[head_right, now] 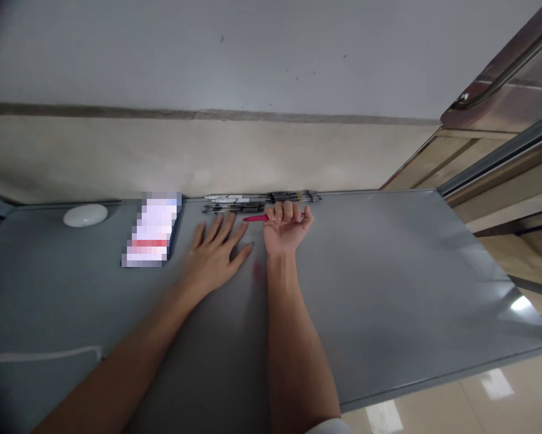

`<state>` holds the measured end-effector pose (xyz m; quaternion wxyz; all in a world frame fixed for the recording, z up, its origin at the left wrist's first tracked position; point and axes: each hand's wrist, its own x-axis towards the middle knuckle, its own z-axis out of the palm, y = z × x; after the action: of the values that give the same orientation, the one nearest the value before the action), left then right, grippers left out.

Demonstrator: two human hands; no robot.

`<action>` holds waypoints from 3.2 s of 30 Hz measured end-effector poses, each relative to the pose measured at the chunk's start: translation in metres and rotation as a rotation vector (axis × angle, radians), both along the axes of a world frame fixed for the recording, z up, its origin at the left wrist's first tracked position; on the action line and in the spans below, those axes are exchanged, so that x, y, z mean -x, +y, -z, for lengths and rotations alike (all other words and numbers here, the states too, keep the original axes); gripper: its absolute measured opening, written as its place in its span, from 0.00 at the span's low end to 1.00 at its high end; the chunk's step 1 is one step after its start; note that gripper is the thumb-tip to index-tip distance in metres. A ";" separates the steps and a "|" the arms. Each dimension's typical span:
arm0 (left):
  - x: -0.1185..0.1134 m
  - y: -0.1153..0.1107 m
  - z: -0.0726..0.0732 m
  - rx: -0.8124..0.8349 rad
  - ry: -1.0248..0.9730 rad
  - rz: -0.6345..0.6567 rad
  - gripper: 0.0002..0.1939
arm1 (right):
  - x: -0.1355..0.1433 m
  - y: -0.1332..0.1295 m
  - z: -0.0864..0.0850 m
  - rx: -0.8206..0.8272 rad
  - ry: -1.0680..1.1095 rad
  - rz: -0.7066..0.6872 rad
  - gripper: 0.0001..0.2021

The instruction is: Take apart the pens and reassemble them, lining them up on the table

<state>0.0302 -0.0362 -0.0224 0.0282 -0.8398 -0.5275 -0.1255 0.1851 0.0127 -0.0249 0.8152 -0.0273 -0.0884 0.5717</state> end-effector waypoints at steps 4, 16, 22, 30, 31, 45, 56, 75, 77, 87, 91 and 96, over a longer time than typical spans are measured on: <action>0.000 0.000 0.001 0.007 -0.010 -0.002 0.28 | 0.000 0.000 0.000 0.016 0.006 -0.005 0.22; 0.001 0.001 0.002 0.018 0.018 -0.008 0.28 | 0.001 -0.001 -0.001 -0.005 0.043 -0.039 0.23; 0.000 0.000 0.002 0.013 0.025 -0.008 0.28 | 0.001 -0.003 -0.004 0.024 0.024 -0.039 0.20; 0.000 -0.001 0.000 0.004 0.024 -0.004 0.28 | 0.002 -0.005 -0.006 0.039 0.057 -0.044 0.17; 0.000 -0.001 0.001 0.002 0.026 -0.005 0.28 | 0.002 -0.005 -0.005 0.042 0.052 -0.035 0.17; 0.000 0.000 0.001 0.015 -0.005 -0.002 0.28 | 0.003 -0.002 -0.004 0.051 -0.006 0.016 0.20; 0.000 0.000 0.001 0.010 0.012 -0.007 0.28 | 0.003 -0.003 -0.004 0.051 0.046 -0.003 0.17; 0.000 0.000 0.002 0.006 0.000 -0.007 0.28 | 0.003 -0.002 -0.002 0.048 0.005 0.042 0.16; 0.000 0.000 0.002 0.003 -0.001 -0.006 0.28 | 0.003 -0.002 -0.001 0.050 -0.002 0.046 0.17; -0.001 -0.001 0.000 0.010 0.017 -0.004 0.28 | 0.004 -0.003 -0.004 0.038 -0.005 0.032 0.21; 0.000 -0.001 0.000 0.011 0.028 -0.006 0.28 | 0.004 -0.003 -0.005 0.055 0.028 0.036 0.22; 0.000 -0.001 0.000 0.011 0.021 -0.004 0.28 | 0.004 -0.004 -0.006 0.056 0.050 0.032 0.22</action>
<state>0.0303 -0.0367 -0.0228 0.0293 -0.8403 -0.5293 -0.1135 0.1815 0.0091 -0.0186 0.8252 -0.0372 -0.0513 0.5612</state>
